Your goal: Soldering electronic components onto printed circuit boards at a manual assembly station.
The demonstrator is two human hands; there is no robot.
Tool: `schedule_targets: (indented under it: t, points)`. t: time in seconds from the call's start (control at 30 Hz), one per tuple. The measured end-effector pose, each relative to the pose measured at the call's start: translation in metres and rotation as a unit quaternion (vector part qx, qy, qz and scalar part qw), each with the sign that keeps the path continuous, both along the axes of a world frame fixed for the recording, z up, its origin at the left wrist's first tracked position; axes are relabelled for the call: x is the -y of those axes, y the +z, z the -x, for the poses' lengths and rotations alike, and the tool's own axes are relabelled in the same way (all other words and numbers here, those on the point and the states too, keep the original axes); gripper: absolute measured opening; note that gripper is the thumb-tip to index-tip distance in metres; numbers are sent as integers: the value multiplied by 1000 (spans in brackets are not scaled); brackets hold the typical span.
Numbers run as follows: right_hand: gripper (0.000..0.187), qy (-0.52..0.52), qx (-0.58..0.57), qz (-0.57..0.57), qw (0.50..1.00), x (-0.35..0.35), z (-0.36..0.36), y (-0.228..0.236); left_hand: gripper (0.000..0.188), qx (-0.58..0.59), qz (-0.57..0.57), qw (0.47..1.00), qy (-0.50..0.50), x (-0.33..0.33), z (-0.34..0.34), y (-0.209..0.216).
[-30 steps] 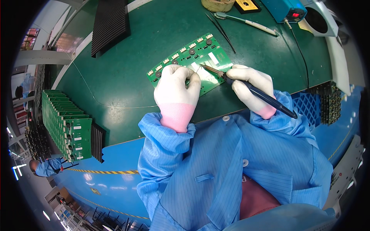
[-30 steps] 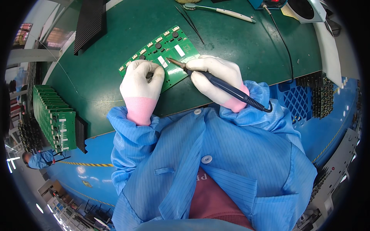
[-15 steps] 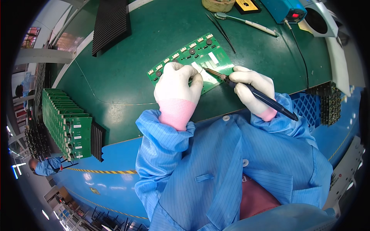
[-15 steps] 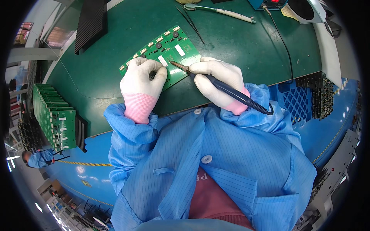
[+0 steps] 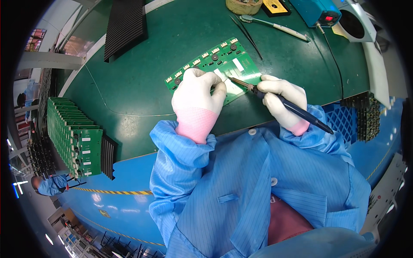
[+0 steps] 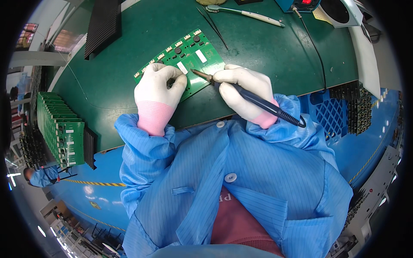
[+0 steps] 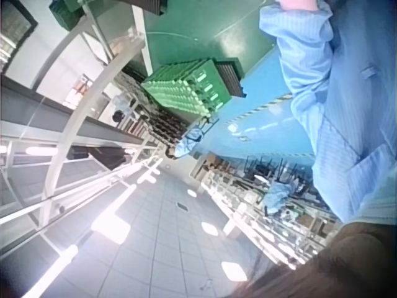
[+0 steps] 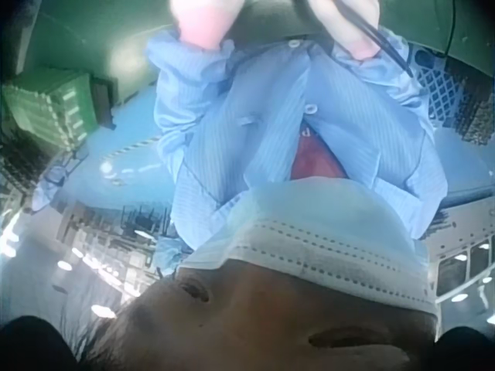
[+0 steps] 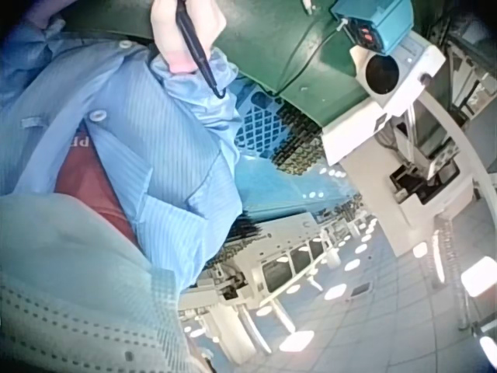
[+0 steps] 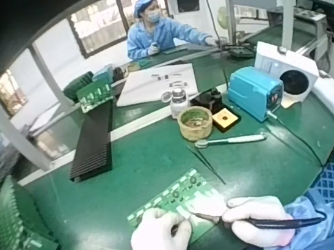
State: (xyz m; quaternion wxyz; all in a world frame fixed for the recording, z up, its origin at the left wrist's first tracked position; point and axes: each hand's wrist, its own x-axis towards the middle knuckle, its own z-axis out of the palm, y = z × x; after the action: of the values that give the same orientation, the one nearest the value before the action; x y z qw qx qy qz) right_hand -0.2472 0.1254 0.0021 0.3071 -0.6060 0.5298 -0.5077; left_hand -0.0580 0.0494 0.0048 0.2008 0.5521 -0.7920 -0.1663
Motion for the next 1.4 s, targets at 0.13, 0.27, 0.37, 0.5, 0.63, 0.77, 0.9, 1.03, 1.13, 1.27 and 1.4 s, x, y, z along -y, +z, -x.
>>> schedule_targets:
  t: [0.13, 0.27, 0.37, 0.5, 0.63, 0.77, 0.9, 1.03, 1.13, 1.27, 1.4]
  points:
    - [22, 44, -65, 82, 994, 6, 7, -4, 6, -103, -26, 994, -32, -16, -7, 12]
    - [22, 91, -177, 90, 976, 11, 9, -4, 6, -228, -147, 961, -51, -34, -9, 19]
    - [23, 124, -265, 72, 954, 15, 8, -3, 7, -316, -255, 912, -56, -39, -11, 20]
    - [28, 124, -157, 106, 974, 20, 9, -4, 6, -283, -184, 941, -22, -34, -30, 14]
    - [31, 31, -65, 80, 994, 29, 3, 14, 5, -251, -68, 964, 47, -24, -42, -5]
    - [31, -123, -96, 181, 971, 72, 24, 15, 6, -246, -17, 967, 68, -20, -35, -7]
    - [31, -89, -219, 125, 963, 80, 27, 18, 7, -243, -4, 966, 84, -24, -36, -8]
    - [30, -81, -118, 151, 978, 64, 15, 16, 7, -225, 0, 970, 96, -24, -38, -10]
    - [27, -25, -27, 96, 995, 42, -4, 18, 6, -211, 9, 974, 85, -21, -36, -13]
    - [24, 29, -36, 30, 998, 21, -14, 10, 5, -189, 14, 979, 82, -22, -37, -12]
    - [22, 32, -51, 13, 998, 13, -22, 5, 4, -174, 11, 982, 74, -22, -37, -11]
